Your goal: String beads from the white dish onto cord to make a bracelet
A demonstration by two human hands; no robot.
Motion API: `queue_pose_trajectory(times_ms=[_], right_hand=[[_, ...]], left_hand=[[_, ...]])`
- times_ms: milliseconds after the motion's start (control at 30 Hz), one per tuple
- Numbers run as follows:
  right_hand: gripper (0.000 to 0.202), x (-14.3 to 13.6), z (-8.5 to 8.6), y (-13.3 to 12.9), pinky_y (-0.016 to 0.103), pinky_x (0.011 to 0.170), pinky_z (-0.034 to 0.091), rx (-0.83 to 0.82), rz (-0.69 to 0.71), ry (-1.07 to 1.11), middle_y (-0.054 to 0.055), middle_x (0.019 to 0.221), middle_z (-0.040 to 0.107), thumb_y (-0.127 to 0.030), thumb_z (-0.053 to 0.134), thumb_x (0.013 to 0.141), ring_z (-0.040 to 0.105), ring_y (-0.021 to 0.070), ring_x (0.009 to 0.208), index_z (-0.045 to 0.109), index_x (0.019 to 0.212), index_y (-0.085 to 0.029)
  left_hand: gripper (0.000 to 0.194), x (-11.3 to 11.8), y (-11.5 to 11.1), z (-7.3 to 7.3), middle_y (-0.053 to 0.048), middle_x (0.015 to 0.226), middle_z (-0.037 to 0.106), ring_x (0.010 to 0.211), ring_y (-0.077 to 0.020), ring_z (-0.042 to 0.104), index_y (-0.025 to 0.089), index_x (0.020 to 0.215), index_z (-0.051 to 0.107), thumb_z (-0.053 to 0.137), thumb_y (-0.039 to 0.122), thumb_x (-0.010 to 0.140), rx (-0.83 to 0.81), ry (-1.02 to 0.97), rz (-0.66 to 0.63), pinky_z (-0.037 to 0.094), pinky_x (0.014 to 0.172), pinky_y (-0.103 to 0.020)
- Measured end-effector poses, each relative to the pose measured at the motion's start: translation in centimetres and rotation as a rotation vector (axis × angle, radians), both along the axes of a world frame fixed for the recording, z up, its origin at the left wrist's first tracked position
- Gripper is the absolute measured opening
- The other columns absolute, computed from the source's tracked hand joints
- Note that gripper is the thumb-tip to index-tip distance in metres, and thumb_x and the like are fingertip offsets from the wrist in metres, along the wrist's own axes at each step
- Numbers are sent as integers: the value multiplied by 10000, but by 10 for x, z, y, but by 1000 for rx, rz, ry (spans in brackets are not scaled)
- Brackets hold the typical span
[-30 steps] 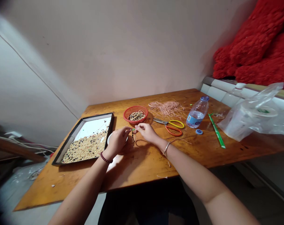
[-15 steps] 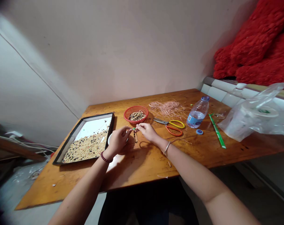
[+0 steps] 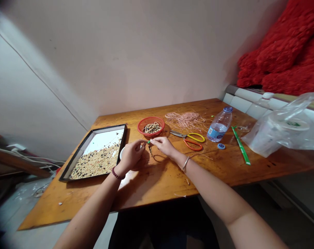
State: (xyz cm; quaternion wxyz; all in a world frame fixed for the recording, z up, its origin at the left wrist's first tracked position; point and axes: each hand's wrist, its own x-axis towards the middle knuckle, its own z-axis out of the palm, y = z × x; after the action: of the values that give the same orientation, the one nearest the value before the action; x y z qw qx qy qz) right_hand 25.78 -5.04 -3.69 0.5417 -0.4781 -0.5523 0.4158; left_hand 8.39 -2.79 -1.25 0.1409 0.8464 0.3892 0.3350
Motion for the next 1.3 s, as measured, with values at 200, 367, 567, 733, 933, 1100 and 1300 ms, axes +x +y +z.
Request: queue_pose_trajectory(times_ms=[200, 367, 567, 733, 933, 1100, 1300], right_hand=[[270, 3, -5, 3, 346, 784, 481, 46, 10, -4, 63, 810, 731, -433, 672, 708, 644, 203, 791, 730, 764, -175], [281, 3, -7, 4, 351, 796, 484, 40, 17, -10, 68, 822, 733, -425, 691, 693, 652, 200, 789, 728, 780, -161], [269, 3, -7, 4, 347, 799, 482, 13, 12, 10, 75, 837, 730, -378, 724, 663, 652, 193, 792, 725, 798, -145], [304, 2, -5, 2, 363, 830, 471, 8, 29, -11, 91, 876, 726, -379, 748, 643, 649, 199, 822, 723, 826, -137], [264, 3, -6, 3, 337, 793, 466, 10, 27, -16, 70, 799, 713, -373, 729, 648, 632, 179, 759, 706, 757, -134], [197, 2, -4, 3, 294, 721, 454, 23, 23, -26, 36, 715, 678, -330, 696, 656, 596, 153, 696, 675, 696, -138], [188, 1, 4, -2, 251, 605, 420, -11, 27, -13, 15, 624, 617, -323, 644, 691, 540, 127, 616, 657, 662, -138]], left_hand=[[221, 0, 0, 0, 42, 498, 492, 465, -86, 408, 194, 972, 704, 528, 278, 867, 3, 0, 5, 316, 529, -198], [207, 0, -1, 0, 46, 489, 474, 461, -82, 406, 202, 964, 708, 536, 260, 865, 24, 21, 17, 299, 519, -197], [205, 0, -2, 0, 43, 490, 480, 462, -84, 408, 200, 949, 712, 551, 298, 869, 31, 35, 18, 291, 519, -204], [203, 0, -2, 1, 40, 501, 499, 468, -87, 423, 201, 940, 706, 552, 314, 870, 33, 38, 25, 288, 517, -207], [189, 0, -2, 0, 34, 523, 520, 475, -89, 436, 194, 939, 694, 549, 292, 868, 67, 59, 34, 284, 515, -209], [193, 0, -3, -1, 39, 513, 501, 472, -92, 442, 194, 932, 685, 532, 296, 872, 88, 88, 49, 279, 510, -208], [179, 1, -4, -1, 38, 518, 515, 474, -89, 452, 200, 931, 684, 544, 293, 868, 96, 81, 59, 289, 513, -199]])
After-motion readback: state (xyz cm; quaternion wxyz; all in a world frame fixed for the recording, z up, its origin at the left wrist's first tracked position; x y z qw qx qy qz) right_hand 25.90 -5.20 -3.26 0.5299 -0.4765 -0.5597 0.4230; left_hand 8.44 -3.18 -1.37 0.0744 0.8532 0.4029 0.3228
